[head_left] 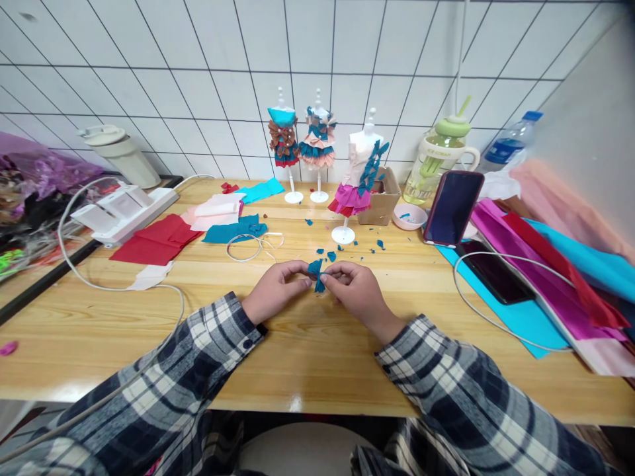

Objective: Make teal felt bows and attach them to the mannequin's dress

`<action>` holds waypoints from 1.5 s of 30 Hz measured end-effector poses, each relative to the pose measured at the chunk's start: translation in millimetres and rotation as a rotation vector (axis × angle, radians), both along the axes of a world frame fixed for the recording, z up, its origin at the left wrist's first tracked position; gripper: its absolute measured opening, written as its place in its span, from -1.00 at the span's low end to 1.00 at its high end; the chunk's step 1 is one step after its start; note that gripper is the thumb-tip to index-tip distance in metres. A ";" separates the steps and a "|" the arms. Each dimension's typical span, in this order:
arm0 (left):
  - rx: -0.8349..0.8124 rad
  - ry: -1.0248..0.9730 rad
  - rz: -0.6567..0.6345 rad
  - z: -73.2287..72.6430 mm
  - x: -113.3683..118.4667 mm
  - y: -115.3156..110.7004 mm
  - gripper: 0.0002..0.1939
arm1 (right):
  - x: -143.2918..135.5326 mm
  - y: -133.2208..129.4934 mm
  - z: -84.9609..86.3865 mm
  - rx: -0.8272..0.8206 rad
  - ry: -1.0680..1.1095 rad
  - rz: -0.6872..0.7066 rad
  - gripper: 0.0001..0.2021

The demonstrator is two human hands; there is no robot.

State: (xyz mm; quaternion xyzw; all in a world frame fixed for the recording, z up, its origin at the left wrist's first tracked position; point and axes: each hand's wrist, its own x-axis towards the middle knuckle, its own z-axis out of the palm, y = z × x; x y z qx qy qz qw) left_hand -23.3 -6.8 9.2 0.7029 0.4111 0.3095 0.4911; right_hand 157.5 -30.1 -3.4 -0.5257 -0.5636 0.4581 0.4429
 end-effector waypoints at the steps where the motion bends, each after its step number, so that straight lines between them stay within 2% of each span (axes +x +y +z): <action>1: -0.011 -0.001 -0.012 -0.8 -0.1 0.1 -0.75 | 0.0 -0.1 -0.2 0.003 -0.009 0.002 -0.84; 8: -0.007 0.067 0.078 -5.3 1.1 0.8 -0.69 | -0.9 -2.5 0.2 0.036 -0.063 0.008 -0.84; 14: 0.022 0.085 0.086 0.4 2.1 -0.1 -0.70 | -0.7 -4.7 4.6 0.053 -0.063 -0.025 -0.74; 20: 0.054 0.138 0.097 4.1 3.0 -1.5 -0.73 | -0.5 -0.7 -0.5 0.100 -0.097 0.019 -0.85; 23: -0.020 0.055 0.083 1.1 0.5 -0.7 -0.74 | -1.9 -3.1 2.3 0.165 -0.093 0.077 -0.87; 26: -0.159 -0.091 0.089 -2.9 -2.3 0.3 -0.75 | -2.1 -6.5 5.5 0.131 0.086 0.206 -0.84; 27: -0.197 -0.129 0.099 -3.7 -2.8 0.5 -0.75 | -0.5 -5.9 5.4 0.105 0.155 0.211 -0.81; 29: -0.246 -0.157 0.111 -3.5 -2.6 0.2 -0.75 | 6.8 -0.5 3.0 0.088 0.190 0.111 -0.74; 31: -0.257 -0.127 0.110 -1.7 -1.3 -1.0 -0.73 | 18.3 9.8 -1.3 0.140 0.041 -0.065 -0.68; 32: -0.256 -0.103 0.104 -0.6 -0.5 -1.7 -0.72 | 24.5 15.5 -3.2 0.185 -0.091 -0.122 -0.70; 33: -0.249 -0.081 0.099 0.5 0.3 -2.3 -0.71 | 29.9 20.5 -4.6 0.238 -0.204 -0.172 -0.75; 35: -0.222 -0.042 0.091 2.0 1.4 -3.0 -0.69 | 36.2 26.0 -4.6 0.329 -0.327 -0.229 -0.66; 36: -0.204 -0.024 0.088 2.3 1.7 -3.1 -0.68 | 36.2 25.7 -3.2 0.360 -0.356 -0.207 -0.64; 39: -0.136 0.014 0.078 2.6 2.0 -2.7 -0.68 | 25.8 14.5 5.0 0.423 -0.371 -0.049 -0.80; 41: -0.093 0.038 0.068 3.0 2.5 -2.8 -0.69 | 15.7 4.1 10.3 0.473 -0.374 0.016 -0.83; 45: -0.050 0.061 0.073 4.5 4.5 -3.9 -0.71 | 5.4 -6.1 11.6 0.531 -0.444 0.043 -0.85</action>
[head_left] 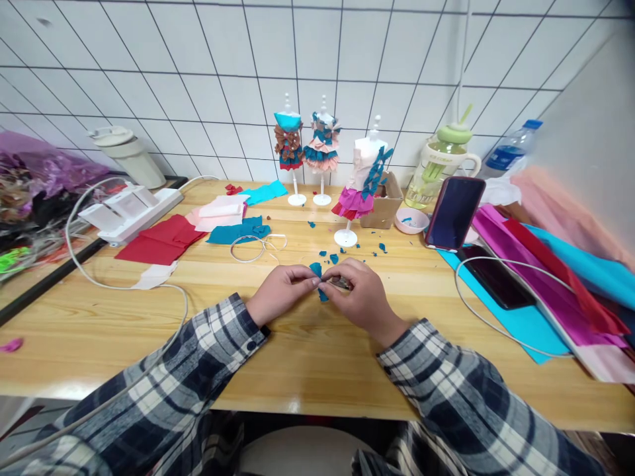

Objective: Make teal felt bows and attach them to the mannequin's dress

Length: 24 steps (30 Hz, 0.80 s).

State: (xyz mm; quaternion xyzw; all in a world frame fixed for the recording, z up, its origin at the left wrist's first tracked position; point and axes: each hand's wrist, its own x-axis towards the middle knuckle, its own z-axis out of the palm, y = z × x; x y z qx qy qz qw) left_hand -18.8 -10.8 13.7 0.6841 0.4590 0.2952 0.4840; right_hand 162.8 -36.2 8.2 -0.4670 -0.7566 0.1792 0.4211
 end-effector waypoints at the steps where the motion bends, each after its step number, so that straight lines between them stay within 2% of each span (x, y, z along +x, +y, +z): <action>1: 0.003 -0.003 0.004 0.3 0.3 -0.2 -0.72 | 0.0 0.2 -1.4 -0.002 -0.011 -0.012 -0.86; 6: -0.004 -0.003 0.009 -1.7 0.1 0.5 -0.75 | 2.2 4.2 -7.9 -0.052 -0.025 0.011 -0.91; 9: -0.134 -0.121 -0.010 -6.5 -0.8 0.8 -0.77 | -0.1 1.6 -5.8 -0.042 -0.026 0.021 -0.92; 11: -0.229 -0.247 -0.010 -10.0 -1.6 1.0 -0.79 | -1.3 -0.6 -3.5 -0.018 0.024 -0.017 -0.92; 13: -0.253 -0.324 0.022 -12.0 -2.5 1.4 -0.79 | 0.2 -0.5 -2.1 -0.014 0.100 -0.088 -0.89; 17: -0.224 -0.272 0.039 -9.1 -2.7 1.4 -0.76 | 11.8 9.3 -4.4 -0.092 0.132 -0.209 -0.70; 19: -0.239 -0.242 -0.021 -5.8 -1.8 0.3 -0.75 | 17.5 15.3 -6.8 -0.105 0.154 -0.212 -0.82; 20: -0.243 -0.235 -0.052 -4.3 -1.5 -0.5 -0.75 | 19.2 17.5 -7.9 -0.129 0.192 -0.174 -0.78; 21: -0.242 -0.235 -0.075 -3.2 -1.3 -1.2 -0.75 | 19.8 18.8 -9.0 -0.186 0.244 -0.095 -0.65; 24: -0.246 -0.266 -0.125 -1.8 -2.4 -2.6 -0.75 | 16.0 17.6 -11.6 -0.516 0.422 0.270 -0.43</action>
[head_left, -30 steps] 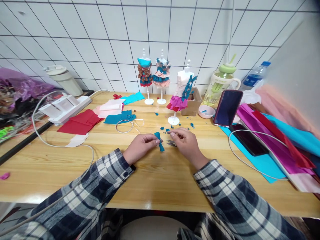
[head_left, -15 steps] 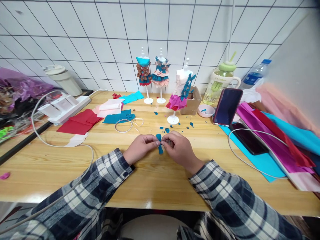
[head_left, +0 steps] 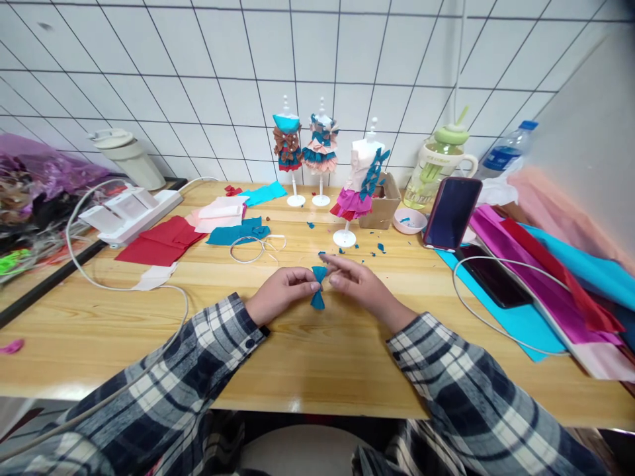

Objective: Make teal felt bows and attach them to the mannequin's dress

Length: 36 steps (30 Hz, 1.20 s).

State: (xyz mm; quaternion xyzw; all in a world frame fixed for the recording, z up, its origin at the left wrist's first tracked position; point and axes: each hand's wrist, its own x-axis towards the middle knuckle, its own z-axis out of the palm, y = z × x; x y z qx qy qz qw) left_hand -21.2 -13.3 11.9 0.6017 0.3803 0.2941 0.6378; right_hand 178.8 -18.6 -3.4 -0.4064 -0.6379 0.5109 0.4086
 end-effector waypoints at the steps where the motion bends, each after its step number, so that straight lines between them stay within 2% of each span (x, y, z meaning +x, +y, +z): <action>1: -0.011 -0.007 -0.026 0.0 -0.8 -0.1 -0.75 | -2.4 -1.6 -0.6 -0.095 0.069 0.116 -0.40; 3: -0.035 0.004 -0.099 0.0 -2.5 -0.1 -0.75 | -7.0 -5.0 -1.3 -0.224 0.181 0.258 -0.34; 6: -0.046 0.018 -0.206 1.0 -3.9 0.2 -0.75 | -10.5 -8.0 -1.3 -0.291 0.264 0.306 -0.40; 14: -0.036 0.100 -0.351 6.6 -7.6 3.3 -0.74 | -4.5 -8.5 2.2 -0.318 0.181 0.274 -0.71; 21: -0.024 0.119 -0.398 10.7 -10.6 7.2 -0.76 | -1.0 -8.5 5.4 -0.342 0.156 0.282 -0.75; 23: -0.011 0.131 -0.402 11.9 -15.8 11.1 -0.73 | 0.1 -7.0 4.4 -0.316 0.144 0.247 -0.76; 26: 0.005 0.111 -0.435 12.9 -24.9 17.8 -0.55 | 0.9 -4.4 2.1 -0.222 0.066 0.119 -0.78; 28: 0.093 0.110 -0.383 13.2 -27.2 20.4 -0.52 | -0.4 -4.0 1.2 -0.127 -0.013 0.043 -0.80; 33: 0.548 0.298 -0.158 15.3 -15.4 14.5 -0.74 | -8.6 -8.3 1.6 0.094 -0.133 -0.074 -0.85; 36: 0.669 0.356 -0.087 15.9 -8.8 9.5 -0.79 | -10.7 -9.9 2.2 0.163 -0.131 -0.086 -0.87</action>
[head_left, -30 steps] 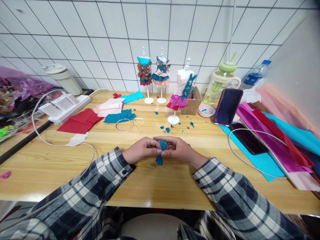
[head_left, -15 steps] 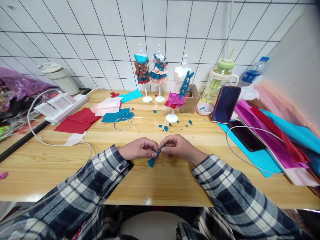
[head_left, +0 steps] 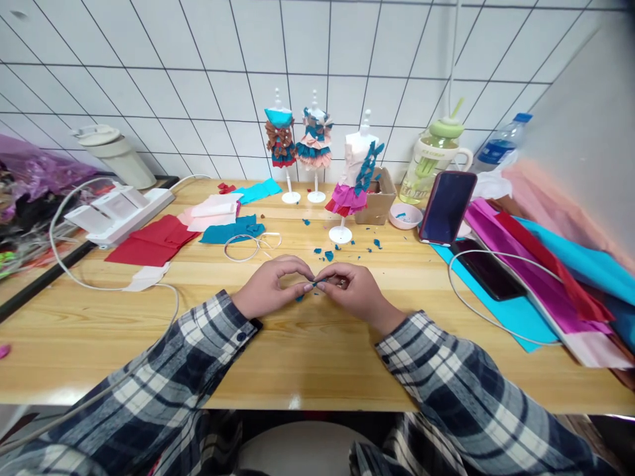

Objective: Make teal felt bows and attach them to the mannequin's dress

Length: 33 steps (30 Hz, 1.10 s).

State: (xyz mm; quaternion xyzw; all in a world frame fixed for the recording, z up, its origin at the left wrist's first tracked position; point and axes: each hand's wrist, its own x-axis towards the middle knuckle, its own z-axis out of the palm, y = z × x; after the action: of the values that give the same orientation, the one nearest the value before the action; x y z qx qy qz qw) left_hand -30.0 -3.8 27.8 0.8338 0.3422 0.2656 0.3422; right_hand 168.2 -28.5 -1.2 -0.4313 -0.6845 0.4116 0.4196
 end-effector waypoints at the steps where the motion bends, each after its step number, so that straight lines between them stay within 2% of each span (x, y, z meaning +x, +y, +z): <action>1: 0.026 0.010 0.010 -0.3 0.9 -0.7 -0.79 | 0.1 0.0 0.1 0.013 0.000 0.002 -0.88; 8: 0.199 0.097 0.041 -7.5 -0.5 1.3 -0.84 | -1.1 -1.5 0.2 0.067 -0.036 -0.016 -0.89; 12: 0.202 0.109 0.014 -7.3 -1.0 0.6 -0.87 | 3.3 -0.2 5.2 0.090 -0.104 0.004 -0.88; 14: 0.188 0.093 0.011 -6.4 -1.0 0.4 -0.88 | 12.0 3.4 9.3 0.136 -0.220 -0.028 -0.87; 17: 0.154 0.056 0.071 -6.1 -0.2 0.4 -0.88 | 29.2 10.4 10.7 0.247 -0.561 -0.181 -0.81; 20: 0.073 0.040 0.173 -6.8 1.0 -0.2 -0.85 | 40.0 14.5 3.1 0.253 -0.777 -0.222 -0.71; 24: -0.134 -0.033 0.293 -8.0 1.5 -1.4 -0.80 | 36.5 14.5 -5.8 0.264 -0.829 -0.159 -0.88; 27: -0.365 -0.185 0.303 -10.3 2.1 -1.8 -0.78 | 26.4 10.9 -1.1 0.262 -0.714 -0.189 -0.97; 29: -0.493 -0.313 0.283 -13.3 3.5 -2.0 -0.78 | 18.6 6.0 4.7 0.197 -0.572 -0.208 -0.93; 33: -0.618 -0.500 0.250 -20.6 7.7 -3.5 -0.81 | 2.5 -7.5 9.2 0.021 -0.388 -0.163 -0.89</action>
State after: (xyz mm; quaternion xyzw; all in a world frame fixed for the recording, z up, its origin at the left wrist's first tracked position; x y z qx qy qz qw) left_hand -22.3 -7.3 7.3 0.5537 0.4109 0.3842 0.6140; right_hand 170.7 -36.0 8.0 -0.5519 -0.7197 0.2783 0.3163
